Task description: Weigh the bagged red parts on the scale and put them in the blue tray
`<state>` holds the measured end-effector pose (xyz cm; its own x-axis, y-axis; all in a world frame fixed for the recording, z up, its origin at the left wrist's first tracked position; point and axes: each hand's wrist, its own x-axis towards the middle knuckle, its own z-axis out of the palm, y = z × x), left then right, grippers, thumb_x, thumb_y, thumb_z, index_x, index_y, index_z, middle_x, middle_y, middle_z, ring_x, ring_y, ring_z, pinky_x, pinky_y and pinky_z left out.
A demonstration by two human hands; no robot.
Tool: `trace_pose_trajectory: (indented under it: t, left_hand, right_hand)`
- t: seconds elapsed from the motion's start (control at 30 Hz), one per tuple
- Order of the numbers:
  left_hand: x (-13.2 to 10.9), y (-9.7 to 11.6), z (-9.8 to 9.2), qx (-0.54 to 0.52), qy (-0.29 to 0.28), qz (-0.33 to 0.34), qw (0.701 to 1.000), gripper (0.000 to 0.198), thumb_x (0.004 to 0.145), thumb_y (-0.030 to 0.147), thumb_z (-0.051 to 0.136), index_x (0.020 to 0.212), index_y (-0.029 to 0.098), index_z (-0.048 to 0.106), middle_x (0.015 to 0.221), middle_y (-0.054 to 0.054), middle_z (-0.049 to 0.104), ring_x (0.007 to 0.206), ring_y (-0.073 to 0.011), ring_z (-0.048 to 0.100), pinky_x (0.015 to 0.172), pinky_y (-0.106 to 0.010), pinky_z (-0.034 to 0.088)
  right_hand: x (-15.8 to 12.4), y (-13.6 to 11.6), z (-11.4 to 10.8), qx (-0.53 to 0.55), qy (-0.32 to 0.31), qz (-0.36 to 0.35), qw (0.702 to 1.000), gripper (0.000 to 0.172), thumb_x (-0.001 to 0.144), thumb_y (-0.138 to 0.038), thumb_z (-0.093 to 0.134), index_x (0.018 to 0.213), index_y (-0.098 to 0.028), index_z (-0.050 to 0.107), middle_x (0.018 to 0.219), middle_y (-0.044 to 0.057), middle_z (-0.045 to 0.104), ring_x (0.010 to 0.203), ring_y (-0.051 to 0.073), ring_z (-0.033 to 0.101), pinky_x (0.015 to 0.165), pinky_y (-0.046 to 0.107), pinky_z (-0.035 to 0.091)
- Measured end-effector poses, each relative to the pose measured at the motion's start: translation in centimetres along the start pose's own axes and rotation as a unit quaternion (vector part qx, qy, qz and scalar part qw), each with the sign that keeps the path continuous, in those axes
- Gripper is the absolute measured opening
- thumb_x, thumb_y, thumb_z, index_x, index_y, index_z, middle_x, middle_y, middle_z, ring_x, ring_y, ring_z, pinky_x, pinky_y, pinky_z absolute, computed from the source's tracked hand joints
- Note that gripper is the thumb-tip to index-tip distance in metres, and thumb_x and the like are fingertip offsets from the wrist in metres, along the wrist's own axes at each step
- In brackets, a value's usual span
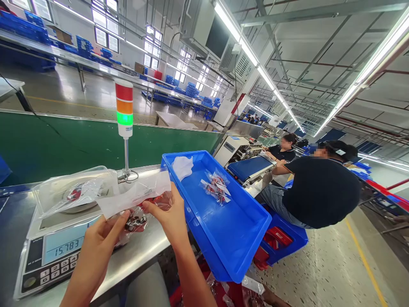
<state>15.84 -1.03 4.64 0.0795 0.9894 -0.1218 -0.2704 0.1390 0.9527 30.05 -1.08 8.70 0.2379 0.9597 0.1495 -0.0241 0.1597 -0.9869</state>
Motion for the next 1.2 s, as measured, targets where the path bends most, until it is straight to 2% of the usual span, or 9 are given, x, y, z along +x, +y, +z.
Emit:
trace_pose_trajectory:
  t: [0.13,0.33,0.43,0.6,0.77,0.93,1.07,1.2]
  left_hand:
    - [0.2,-0.2,0.1,0.008,0.024,-0.001,1.0,0.075,0.061,0.073,0.08,0.109,0.016,0.072,0.107,-0.014,0.079,0.111,-0.0368,0.07,0.105,-0.049,0.052]
    - [0.1,0.0,0.1,0.0,0.054,-0.019,0.998,0.076,0.054,0.075,0.081,0.102,0.017,0.069,0.109,-0.014,0.079,0.115,-0.0359,0.069,0.104,-0.046,0.053]
    - [0.0,0.2,0.2,0.007,0.064,-0.019,0.998,0.076,0.052,0.075,0.082,0.101,0.018,0.068,0.11,-0.014,0.079,0.115,-0.0362,0.069,0.105,-0.047,0.053]
    - [-0.1,0.5,0.4,0.017,0.064,-0.029,0.997,0.076,0.051,0.075,0.08,0.099,0.018,0.069,0.107,-0.014,0.079,0.114,-0.0359,0.07,0.105,-0.046,0.053]
    - [0.1,0.0,0.0,0.011,0.062,-0.033,0.997,0.075,0.054,0.074,0.08,0.104,0.019,0.069,0.109,-0.012,0.078,0.114,-0.0338,0.069,0.104,-0.044,0.053]
    - [0.6,-0.3,-1.0,0.03,0.058,-0.019,0.998,0.071,0.055,0.074,0.08,0.1,0.019,0.071,0.104,-0.011,0.079,0.113,-0.0341,0.069,0.089,-0.038,0.057]
    - [0.3,0.5,-1.1,0.044,0.084,0.005,0.995,0.067,0.057,0.076,0.077,0.092,0.019,0.071,0.101,-0.011,0.079,0.107,-0.0319,0.07,0.085,-0.034,0.057]
    - [-1.0,1.7,-0.1,0.021,0.051,0.012,0.998,0.062,0.055,0.065,0.084,0.096,0.02,0.069,0.101,-0.01,0.078,0.096,-0.0291,0.074,0.089,-0.036,0.059]
  right_hand:
    - [0.0,0.3,-0.1,0.0,-0.011,0.0,1.0,0.048,0.065,-0.039,0.088,0.105,-0.024,0.066,0.093,0.003,0.074,0.087,0.023,0.072,0.074,0.033,0.06]
    - [0.0,0.3,-0.7,0.007,-0.068,-0.003,0.998,0.054,0.072,-0.045,0.085,0.118,-0.026,0.066,0.111,0.005,0.075,0.106,0.025,0.071,0.091,0.036,0.059]
    - [-0.1,0.3,-0.6,0.003,-0.064,0.005,0.998,0.06,0.068,-0.041,0.089,0.12,-0.026,0.065,0.111,0.005,0.076,0.103,0.025,0.072,0.087,0.035,0.061]
    - [-0.1,0.7,-0.4,0.02,-0.051,-0.006,0.998,0.058,0.068,-0.038,0.089,0.119,-0.025,0.066,0.105,0.003,0.076,0.099,0.024,0.073,0.082,0.034,0.062]
    - [-0.1,0.9,-0.9,0.052,-0.082,0.007,0.995,0.053,0.081,-0.05,0.078,0.126,-0.025,0.064,0.108,0.005,0.076,0.097,0.026,0.073,0.073,0.035,0.064]
    - [0.0,0.9,-1.2,0.049,-0.085,0.005,0.995,0.05,0.083,-0.052,0.076,0.123,-0.024,0.066,0.107,0.005,0.077,0.096,0.025,0.075,0.08,0.036,0.064]
    - [-0.2,0.6,-1.2,0.059,-0.087,0.007,0.994,0.055,0.082,-0.054,0.078,0.124,-0.023,0.064,0.095,0.004,0.078,0.08,0.023,0.076,0.063,0.032,0.063]
    - [-0.3,0.4,-1.2,0.066,-0.063,-0.01,0.996,0.06,0.081,-0.052,0.079,0.131,-0.024,0.061,0.094,0.004,0.079,0.078,0.022,0.076,0.06,0.029,0.061]
